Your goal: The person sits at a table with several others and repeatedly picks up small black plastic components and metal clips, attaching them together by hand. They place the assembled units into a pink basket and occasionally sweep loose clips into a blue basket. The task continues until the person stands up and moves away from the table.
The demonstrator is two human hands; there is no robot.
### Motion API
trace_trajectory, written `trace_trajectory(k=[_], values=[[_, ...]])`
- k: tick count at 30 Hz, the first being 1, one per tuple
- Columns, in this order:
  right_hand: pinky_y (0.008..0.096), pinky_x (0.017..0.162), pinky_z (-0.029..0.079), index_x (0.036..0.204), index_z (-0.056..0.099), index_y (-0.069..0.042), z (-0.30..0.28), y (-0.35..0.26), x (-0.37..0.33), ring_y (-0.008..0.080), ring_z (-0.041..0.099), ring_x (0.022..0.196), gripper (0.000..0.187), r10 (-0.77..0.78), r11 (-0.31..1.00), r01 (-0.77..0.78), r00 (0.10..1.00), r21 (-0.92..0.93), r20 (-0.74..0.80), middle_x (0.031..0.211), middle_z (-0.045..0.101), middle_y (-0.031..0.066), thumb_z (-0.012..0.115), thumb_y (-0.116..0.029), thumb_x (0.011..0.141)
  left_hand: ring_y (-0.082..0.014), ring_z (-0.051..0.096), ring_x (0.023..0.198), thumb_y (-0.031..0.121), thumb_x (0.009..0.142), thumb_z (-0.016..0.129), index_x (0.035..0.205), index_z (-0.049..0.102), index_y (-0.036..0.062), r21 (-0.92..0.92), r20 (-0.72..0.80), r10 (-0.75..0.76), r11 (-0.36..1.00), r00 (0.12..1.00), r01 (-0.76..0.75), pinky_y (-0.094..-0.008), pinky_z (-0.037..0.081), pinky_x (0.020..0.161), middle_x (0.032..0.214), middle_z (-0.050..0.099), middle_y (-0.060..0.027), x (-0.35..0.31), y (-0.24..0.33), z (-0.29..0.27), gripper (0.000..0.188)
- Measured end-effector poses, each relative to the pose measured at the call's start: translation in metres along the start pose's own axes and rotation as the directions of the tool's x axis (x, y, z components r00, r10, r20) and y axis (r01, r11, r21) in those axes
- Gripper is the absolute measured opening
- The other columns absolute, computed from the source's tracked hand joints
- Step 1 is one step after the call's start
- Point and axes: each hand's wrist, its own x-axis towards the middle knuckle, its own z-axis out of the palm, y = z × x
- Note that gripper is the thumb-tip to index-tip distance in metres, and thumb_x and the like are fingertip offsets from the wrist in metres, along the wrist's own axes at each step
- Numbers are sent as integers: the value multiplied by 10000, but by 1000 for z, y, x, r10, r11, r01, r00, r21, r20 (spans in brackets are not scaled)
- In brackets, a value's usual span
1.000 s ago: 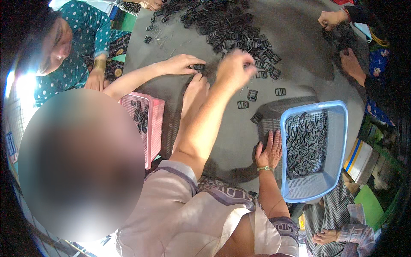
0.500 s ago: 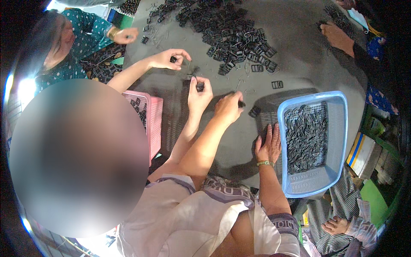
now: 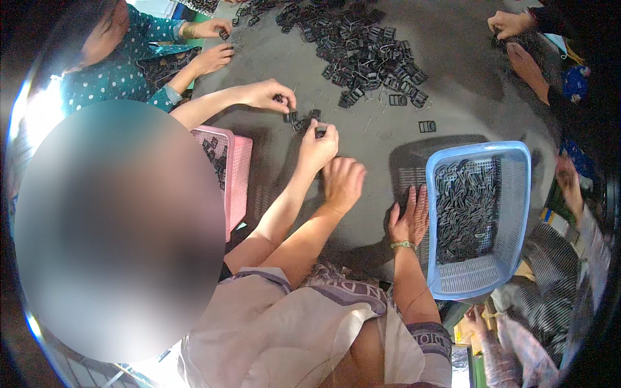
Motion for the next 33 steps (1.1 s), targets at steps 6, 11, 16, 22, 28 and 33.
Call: trace_trajectory(k=[6, 11, 16, 22, 28, 33], values=[[444, 1084, 260, 1384, 384, -113, 2, 2, -2, 299, 286, 1356, 573, 33, 999, -34, 999, 9, 31, 1485, 284, 112, 527, -307, 864, -298, 538, 1007, 70, 733, 643, 993, 607, 79, -245, -170, 141, 953, 975, -181, -421, 424, 844, 1021, 566, -85, 43, 35, 14, 263], [440, 1076, 277, 1393, 364, -122, -10, -11, 5, 293, 292, 1358, 565, 72, 996, -79, 990, 51, 123, 1490, 281, 108, 509, -310, 880, -274, 478, 1142, 50, 760, 565, 1086, 609, 75, -249, -136, 320, 905, 938, -345, -416, 378, 963, 1159, 551, -94, 106, 59, 47, 330], [432, 1007, 390, 1410, 342, -179, -2, -3, 1, 341, 451, 1232, 584, 30, 996, -30, 1000, -82, 2, 1432, 361, 153, 508, -351, 877, -281, 485, 1015, 161, 713, 658, 1045, 607, 73, -26, 168, 158, 987, 973, -156, -401, 399, 857, 1054, 527, -104, 59, 45, 13, 348], [439, 1064, 291, 1391, 365, -124, -8, -10, 3, 293, 299, 1352, 587, 89, 995, -94, 990, 36, 110, 1490, 276, 110, 541, -299, 860, -316, 465, 1055, 166, 722, 698, 1171, 553, 100, -167, -74, 77, 982, 994, -89, -433, 416, 873, 1123, 500, -104, 140, 30, 22, 476], [434, 1052, 310, 1380, 392, -144, -5, -5, 1, 298, 307, 1346, 584, 84, 996, -85, 994, 9, 76, 1485, 285, 112, 569, -289, 842, -315, 532, 950, 92, 734, 676, 1036, 582, 88, -234, 171, 118, 969, 978, -77, -420, 459, 838, 1065, 534, -102, 131, 29, 43, 316], [433, 1039, 330, 1379, 390, -148, -10, -8, 2, 311, 336, 1326, 591, 110, 994, -112, 988, 15, 110, 1480, 294, 111, 580, -285, 836, -99, 545, 583, 13, 763, 473, 920, 573, 40, -819, 532, -196, 126, 824, 559, -236, 410, 460, 738, 586, -46, 139, 19, 15, 188]])
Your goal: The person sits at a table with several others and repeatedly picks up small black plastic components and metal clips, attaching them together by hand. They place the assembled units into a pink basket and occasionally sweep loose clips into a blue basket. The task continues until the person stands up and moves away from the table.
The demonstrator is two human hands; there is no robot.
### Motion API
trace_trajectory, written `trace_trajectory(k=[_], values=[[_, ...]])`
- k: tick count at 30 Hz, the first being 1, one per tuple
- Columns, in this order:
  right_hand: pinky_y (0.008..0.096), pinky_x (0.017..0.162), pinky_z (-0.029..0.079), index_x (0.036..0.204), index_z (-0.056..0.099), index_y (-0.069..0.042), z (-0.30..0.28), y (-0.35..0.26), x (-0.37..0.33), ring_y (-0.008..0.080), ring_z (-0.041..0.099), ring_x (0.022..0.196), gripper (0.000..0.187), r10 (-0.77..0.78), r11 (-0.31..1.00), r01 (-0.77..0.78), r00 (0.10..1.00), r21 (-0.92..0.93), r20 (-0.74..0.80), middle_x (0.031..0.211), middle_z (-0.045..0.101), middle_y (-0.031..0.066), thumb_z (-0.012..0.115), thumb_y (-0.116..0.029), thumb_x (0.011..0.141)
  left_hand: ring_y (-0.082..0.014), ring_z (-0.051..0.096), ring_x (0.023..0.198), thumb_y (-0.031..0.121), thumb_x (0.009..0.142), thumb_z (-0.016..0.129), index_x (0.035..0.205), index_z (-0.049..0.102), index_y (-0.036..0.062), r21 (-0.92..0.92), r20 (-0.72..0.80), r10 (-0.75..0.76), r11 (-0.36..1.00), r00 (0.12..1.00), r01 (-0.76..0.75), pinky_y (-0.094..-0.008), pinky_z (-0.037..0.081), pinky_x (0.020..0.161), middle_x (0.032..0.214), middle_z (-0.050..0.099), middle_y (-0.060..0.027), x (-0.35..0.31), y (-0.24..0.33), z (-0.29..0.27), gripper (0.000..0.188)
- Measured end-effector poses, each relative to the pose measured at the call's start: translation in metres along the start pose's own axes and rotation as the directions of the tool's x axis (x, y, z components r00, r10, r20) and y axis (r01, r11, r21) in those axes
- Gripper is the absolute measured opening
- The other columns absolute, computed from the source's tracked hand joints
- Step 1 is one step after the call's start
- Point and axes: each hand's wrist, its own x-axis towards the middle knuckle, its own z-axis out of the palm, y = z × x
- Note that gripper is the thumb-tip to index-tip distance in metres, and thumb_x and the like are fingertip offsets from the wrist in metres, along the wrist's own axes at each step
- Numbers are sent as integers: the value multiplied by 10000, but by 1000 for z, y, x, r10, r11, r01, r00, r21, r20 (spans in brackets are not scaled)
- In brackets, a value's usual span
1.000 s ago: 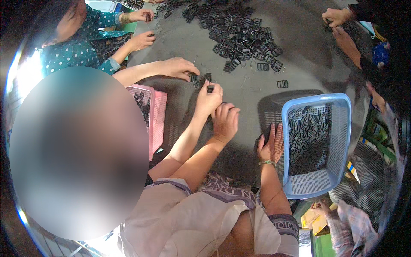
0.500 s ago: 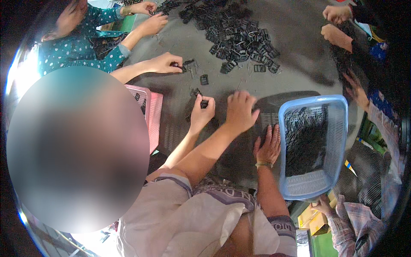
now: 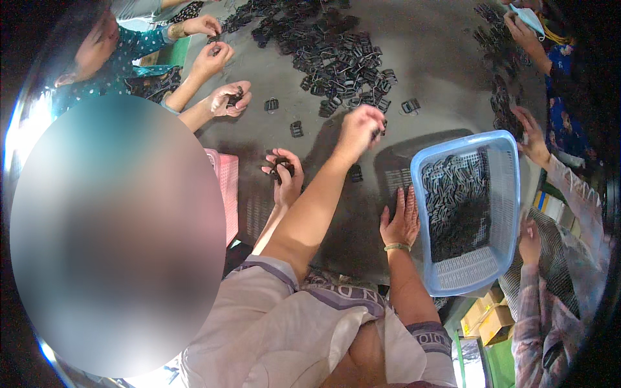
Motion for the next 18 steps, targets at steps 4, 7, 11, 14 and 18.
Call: trace_trajectory(k=[4, 7, 11, 14, 18], values=[[437, 1041, 332, 1371, 395, -141, 4, 3, 1, 320, 343, 1320, 584, -84, 996, 82, 993, -25, -88, 1472, 307, 115, 583, -267, 832, -163, 599, 656, 129, 810, 559, 938, 619, 60, 390, 19, 302, 875, 953, -286, -298, 469, 545, 785, 640, -71, 35, 1, 7, 158], [441, 1060, 310, 1368, 394, -124, 5, 4, 3, 322, 320, 1334, 584, -14, 994, 17, 999, 108, -33, 1463, 320, 121, 581, -258, 831, -294, 646, 779, 281, 761, 711, 925, 633, 87, 838, 90, 344, 480, 935, -258, -379, 496, 677, 848, 674, -121, 42, 20, 47, 266], [451, 1102, 227, 1368, 393, -110, 4, 0, 7, 305, 276, 1361, 585, -127, 991, 130, 987, 23, -103, 1465, 316, 120, 572, -276, 836, -250, 652, 772, 146, 711, 710, 850, 603, 65, 851, 127, 297, 457, 946, -258, -353, 497, 650, 779, 649, -80, 62, 21, 39, 193], [460, 1121, 173, 1369, 392, -107, 7, 4, 7, 293, 251, 1374, 588, -118, 993, 117, 989, -12, -94, 1468, 311, 120, 567, -291, 838, -130, 620, 761, 0, 704, 604, 783, 558, 45, 308, 137, 154, 932, 979, -189, -254, 476, 558, 762, 593, -25, 52, 27, 8, 102], [463, 1127, 153, 1371, 392, -116, 10, 3, 10, 286, 237, 1382, 593, -126, 991, 129, 987, 25, -99, 1469, 311, 115, 567, -297, 835, -118, 607, 694, 103, 693, 714, 767, 565, 61, 364, 30, 221, 906, 975, -217, -270, 469, 544, 691, 587, -19, 17, 12, -17, 171]])
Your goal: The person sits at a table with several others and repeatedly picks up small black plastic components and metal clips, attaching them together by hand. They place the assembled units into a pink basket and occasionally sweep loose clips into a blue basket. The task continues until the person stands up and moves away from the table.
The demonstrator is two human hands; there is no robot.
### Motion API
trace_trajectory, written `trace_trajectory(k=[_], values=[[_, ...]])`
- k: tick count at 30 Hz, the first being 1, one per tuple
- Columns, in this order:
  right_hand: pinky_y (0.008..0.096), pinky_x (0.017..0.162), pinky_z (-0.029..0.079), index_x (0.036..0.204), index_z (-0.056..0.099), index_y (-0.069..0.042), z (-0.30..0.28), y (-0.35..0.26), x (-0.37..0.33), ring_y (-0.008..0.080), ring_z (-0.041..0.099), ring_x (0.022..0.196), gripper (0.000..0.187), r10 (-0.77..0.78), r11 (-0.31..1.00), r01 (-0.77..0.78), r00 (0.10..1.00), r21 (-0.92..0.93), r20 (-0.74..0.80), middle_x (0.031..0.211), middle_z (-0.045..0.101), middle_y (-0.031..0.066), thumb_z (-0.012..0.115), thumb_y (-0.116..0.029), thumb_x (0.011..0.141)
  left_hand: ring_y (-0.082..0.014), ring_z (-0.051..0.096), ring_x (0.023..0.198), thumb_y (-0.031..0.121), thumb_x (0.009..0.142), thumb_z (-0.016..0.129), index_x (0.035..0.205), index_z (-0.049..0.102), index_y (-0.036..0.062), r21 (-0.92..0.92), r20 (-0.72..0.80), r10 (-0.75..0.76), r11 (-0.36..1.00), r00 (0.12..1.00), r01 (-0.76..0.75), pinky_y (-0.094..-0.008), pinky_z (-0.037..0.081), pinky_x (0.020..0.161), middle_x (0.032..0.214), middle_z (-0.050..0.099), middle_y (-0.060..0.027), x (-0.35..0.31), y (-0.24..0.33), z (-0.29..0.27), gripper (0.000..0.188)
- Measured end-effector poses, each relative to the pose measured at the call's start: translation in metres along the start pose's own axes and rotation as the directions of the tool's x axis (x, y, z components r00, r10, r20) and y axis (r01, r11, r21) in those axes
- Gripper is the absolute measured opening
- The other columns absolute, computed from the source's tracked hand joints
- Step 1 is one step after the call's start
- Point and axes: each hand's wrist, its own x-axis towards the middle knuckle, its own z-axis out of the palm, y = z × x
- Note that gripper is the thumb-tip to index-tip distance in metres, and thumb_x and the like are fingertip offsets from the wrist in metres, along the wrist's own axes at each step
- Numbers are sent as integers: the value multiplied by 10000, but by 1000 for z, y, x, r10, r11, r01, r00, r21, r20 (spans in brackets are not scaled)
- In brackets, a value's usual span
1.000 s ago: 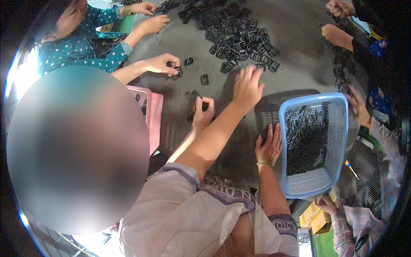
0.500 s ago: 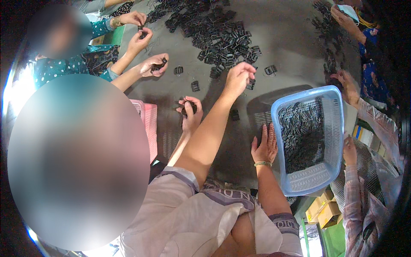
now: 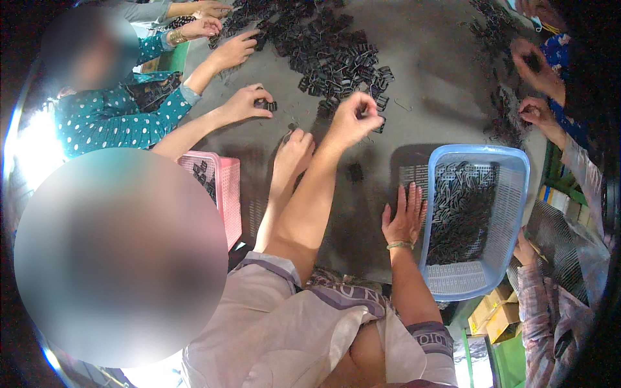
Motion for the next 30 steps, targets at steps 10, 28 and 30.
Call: trace_trajectory(k=[10, 28, 30], values=[[483, 1110, 214, 1378, 385, -136, -3, 1, -1, 290, 231, 1384, 593, 6, 996, -4, 1000, -90, 24, 1485, 284, 95, 548, -320, 838, -274, 640, 727, 222, 683, 776, 805, 632, 66, 545, -147, 163, 836, 976, -58, -400, 488, 645, 742, 655, -94, -21, -15, 29, 245], [488, 1123, 164, 1383, 385, -159, -1, 1, -3, 270, 234, 1387, 596, -14, 996, 14, 1000, -86, -4, 1487, 291, 92, 556, -311, 833, -124, 581, 619, 199, 730, 748, 846, 678, 15, 174, -210, -90, 976, 974, 128, -284, 462, 593, 704, 655, -65, -40, -11, -12, 229], [492, 1115, 180, 1378, 378, -142, -2, 0, -6, 285, 249, 1378, 590, -13, 995, 12, 1000, -99, -9, 1481, 296, 104, 555, -276, 832, -112, 574, 611, 186, 728, 754, 832, 670, 0, 178, -244, -55, 979, 968, 100, -267, 452, 578, 714, 659, -46, -37, -11, -10, 229]])
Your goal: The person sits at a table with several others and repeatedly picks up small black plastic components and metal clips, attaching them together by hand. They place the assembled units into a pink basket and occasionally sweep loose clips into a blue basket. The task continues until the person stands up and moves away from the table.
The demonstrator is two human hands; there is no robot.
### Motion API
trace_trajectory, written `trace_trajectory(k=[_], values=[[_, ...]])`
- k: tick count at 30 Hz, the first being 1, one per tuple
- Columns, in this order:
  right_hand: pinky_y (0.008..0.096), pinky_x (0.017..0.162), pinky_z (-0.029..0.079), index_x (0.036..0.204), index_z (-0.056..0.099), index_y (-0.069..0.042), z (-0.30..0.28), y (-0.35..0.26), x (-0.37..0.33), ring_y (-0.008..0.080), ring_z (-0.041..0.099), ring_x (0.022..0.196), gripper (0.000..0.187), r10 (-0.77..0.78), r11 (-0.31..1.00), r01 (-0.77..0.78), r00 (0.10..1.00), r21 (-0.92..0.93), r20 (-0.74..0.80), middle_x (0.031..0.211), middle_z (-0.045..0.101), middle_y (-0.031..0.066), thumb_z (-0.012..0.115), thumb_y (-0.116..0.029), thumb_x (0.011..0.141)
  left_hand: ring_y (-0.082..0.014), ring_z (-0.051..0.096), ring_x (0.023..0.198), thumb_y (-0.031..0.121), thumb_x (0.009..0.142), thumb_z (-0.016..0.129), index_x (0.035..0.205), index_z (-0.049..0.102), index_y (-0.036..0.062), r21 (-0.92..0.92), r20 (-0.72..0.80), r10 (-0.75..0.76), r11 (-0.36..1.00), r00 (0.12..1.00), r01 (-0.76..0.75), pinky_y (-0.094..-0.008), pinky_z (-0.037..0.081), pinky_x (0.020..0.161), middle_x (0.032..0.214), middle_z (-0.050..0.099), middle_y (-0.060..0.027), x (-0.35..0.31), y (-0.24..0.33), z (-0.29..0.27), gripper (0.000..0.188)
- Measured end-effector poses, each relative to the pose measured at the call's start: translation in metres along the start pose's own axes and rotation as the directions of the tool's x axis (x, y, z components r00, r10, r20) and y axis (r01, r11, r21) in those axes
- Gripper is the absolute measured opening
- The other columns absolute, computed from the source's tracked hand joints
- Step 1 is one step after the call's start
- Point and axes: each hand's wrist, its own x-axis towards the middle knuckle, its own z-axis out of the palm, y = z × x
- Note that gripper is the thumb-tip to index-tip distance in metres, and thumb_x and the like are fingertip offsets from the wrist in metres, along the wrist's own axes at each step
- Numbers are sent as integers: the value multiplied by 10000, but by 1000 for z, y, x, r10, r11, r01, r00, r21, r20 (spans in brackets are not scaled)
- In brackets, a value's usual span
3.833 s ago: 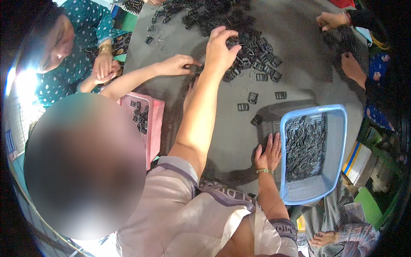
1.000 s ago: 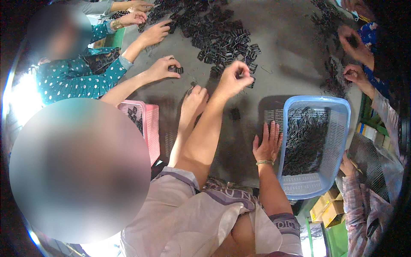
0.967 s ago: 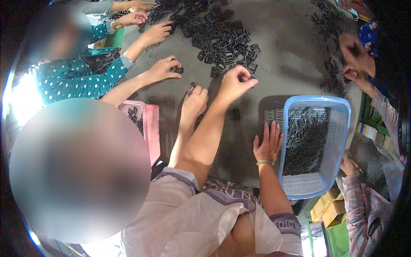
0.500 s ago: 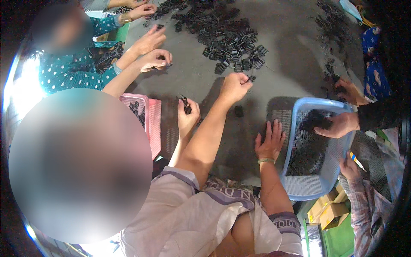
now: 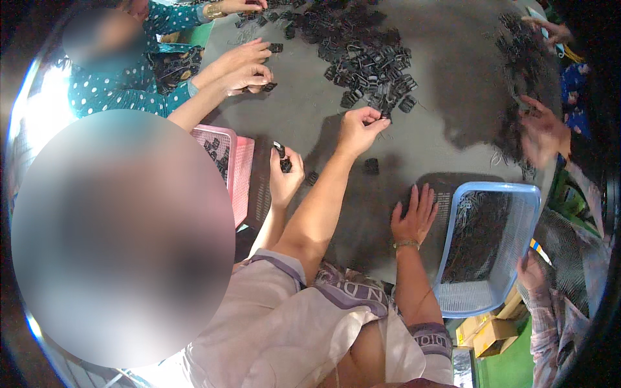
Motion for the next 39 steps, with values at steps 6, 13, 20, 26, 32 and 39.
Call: trace_trajectory(k=[6, 13, 20, 26, 32, 39], values=[[501, 1107, 193, 1372, 377, -124, 0, 2, 1, 303, 270, 1363, 590, -47, 999, 48, 998, 3, -52, 1467, 309, 121, 562, -261, 829, -69, 526, 578, 138, 743, 752, 820, 651, 7, -642, 141, -142, 741, 980, 200, -218, 406, 525, 705, 628, -5, 8, 1, 2, 183], [506, 1095, 218, 1359, 390, -123, 2, 1, 3, 299, 271, 1361, 581, -51, 999, 50, 994, -18, -100, 1462, 315, 122, 568, -278, 829, -66, 485, 556, 147, 746, 747, 801, 631, 25, -520, 154, -168, 824, 974, 225, -234, 396, 515, 662, 573, 24, 2, 9, -11, 177], [524, 1081, 237, 1355, 398, -128, 0, -1, -1, 308, 283, 1355, 554, -41, 999, 38, 996, -37, -74, 1458, 322, 121, 545, -294, 847, -255, 587, 720, 126, 725, 719, 806, 600, 82, 317, 52, 275, 907, 960, -277, -349, 484, 622, 825, 542, -60, -95, -27, 4, 150], [518, 1074, 249, 1357, 392, -116, -2, -1, 1, 320, 294, 1349, 550, -72, 996, 66, 992, -64, -105, 1448, 338, 130, 551, -271, 854, -269, 586, 846, 116, 708, 699, 852, 576, 89, 566, -95, 421, 768, 902, -299, -379, 495, 687, 965, 531, -64, -133, -58, -14, 192], [521, 1083, 242, 1358, 394, -129, -2, 2, -1, 307, 284, 1355, 573, -69, 994, 62, 994, -91, -83, 1457, 320, 127, 557, -310, 840, -284, 451, 1107, 244, 778, 657, 1021, 587, 114, 733, -220, 460, 660, 860, -165, -501, 265, 976, 1102, 531, -63, -138, -48, -47, 284], [525, 1078, 242, 1329, 430, -89, -4, 0, 1, 324, 290, 1351, 517, -65, 997, 61, 995, -47, -81, 1441, 341, 145, 550, -267, 859, -275, 423, 1158, 279, 764, 652, 1063, 579, 104, 820, -335, 305, 561, 891, 116, -527, 232, 1006, 1185, 496, -78, -116, -100, -76, 355]])
